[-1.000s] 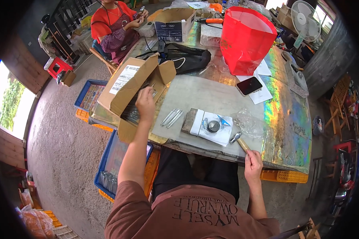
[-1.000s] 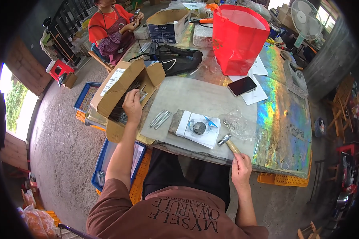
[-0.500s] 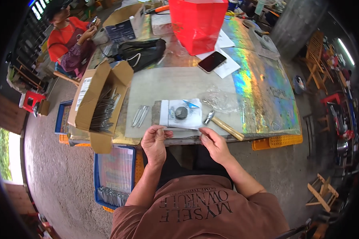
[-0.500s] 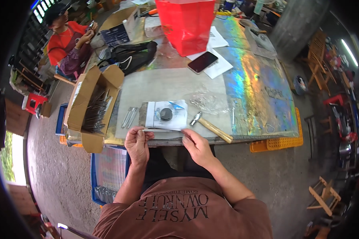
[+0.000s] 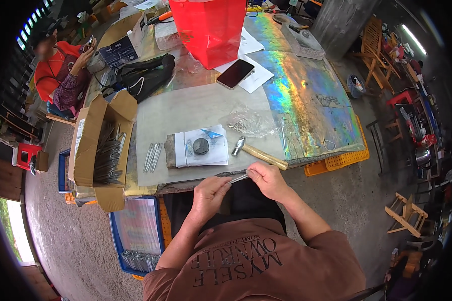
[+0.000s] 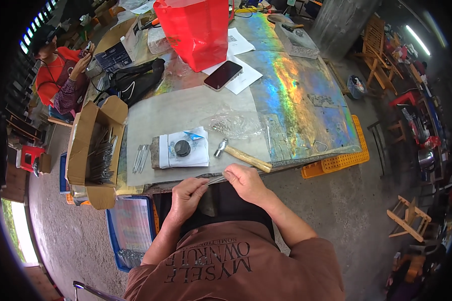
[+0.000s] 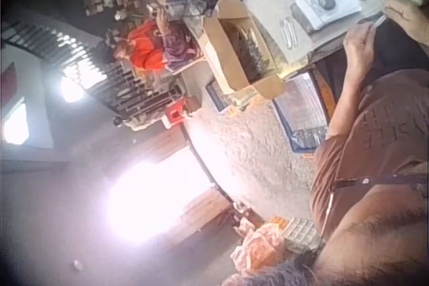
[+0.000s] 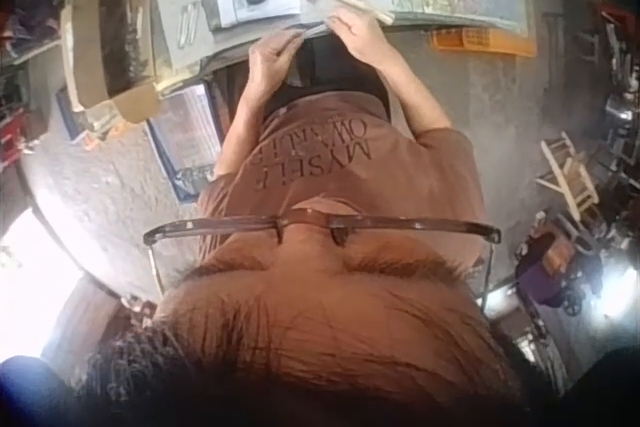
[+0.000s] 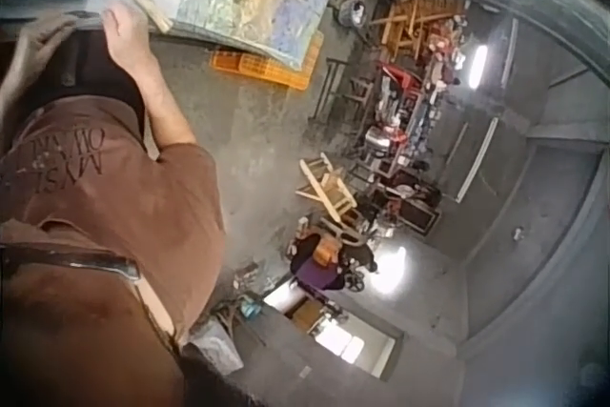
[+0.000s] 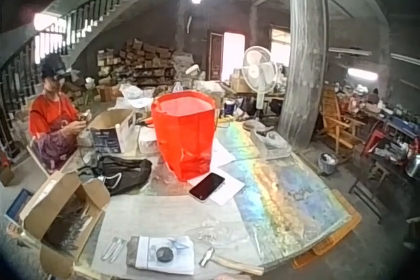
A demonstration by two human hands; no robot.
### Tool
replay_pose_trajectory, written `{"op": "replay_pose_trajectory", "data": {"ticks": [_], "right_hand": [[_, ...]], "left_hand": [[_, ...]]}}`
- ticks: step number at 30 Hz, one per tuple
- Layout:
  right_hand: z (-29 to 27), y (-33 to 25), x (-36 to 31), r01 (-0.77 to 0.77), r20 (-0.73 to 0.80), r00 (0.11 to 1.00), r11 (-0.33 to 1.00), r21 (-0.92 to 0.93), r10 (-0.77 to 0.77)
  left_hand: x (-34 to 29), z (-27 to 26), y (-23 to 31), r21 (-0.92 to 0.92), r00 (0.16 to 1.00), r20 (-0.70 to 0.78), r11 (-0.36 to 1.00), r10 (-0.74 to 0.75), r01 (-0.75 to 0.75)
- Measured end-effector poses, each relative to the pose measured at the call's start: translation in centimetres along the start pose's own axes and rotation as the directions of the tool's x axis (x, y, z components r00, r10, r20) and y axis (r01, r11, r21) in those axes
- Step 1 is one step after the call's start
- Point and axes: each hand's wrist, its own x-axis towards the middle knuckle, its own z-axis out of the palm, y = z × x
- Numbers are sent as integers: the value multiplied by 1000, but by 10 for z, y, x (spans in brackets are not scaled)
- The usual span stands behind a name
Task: The person assembles metal rods by attaching small components, hammering them over an anvil with a hammer, and placing the finished rods into a plastic crate.
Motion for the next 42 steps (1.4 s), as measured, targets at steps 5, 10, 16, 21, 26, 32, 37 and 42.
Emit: {"op": "replay_pose_trajectory", "data": {"ticks": [5,10,16,21,26,32,37,42], "right_hand": [[-6,4,19,54,91,995,998,-28,-51],[-22,48,72,-27,-104,995,986,-163,10],[-9,78,108,-47,-86,996,856,-515,2],[-4,66,119,-109,21,984,691,-715,178],[-9,61,117,-85,40,982,625,-776,183],[-17,48,81,-71,-152,988,954,-291,27],[-3,32,46,-110,-167,979,993,45,116],[18,15,20,-155,31,987,913,378,155]], "left_hand": [[-3,5,-7,215,991,130,975,22,-50],[-6,1,-10,70,974,125,981,-190,183],[-11,3,-24,-76,945,119,947,-303,313],[-15,4,-28,-122,944,90,937,-316,326],[-14,3,-26,-208,922,90,898,-378,388],[-15,1,-33,-339,949,13,891,-316,302],[-8,-3,-32,-541,892,94,730,-442,419],[4,-2,-26,-676,899,91,636,-429,372]]}}
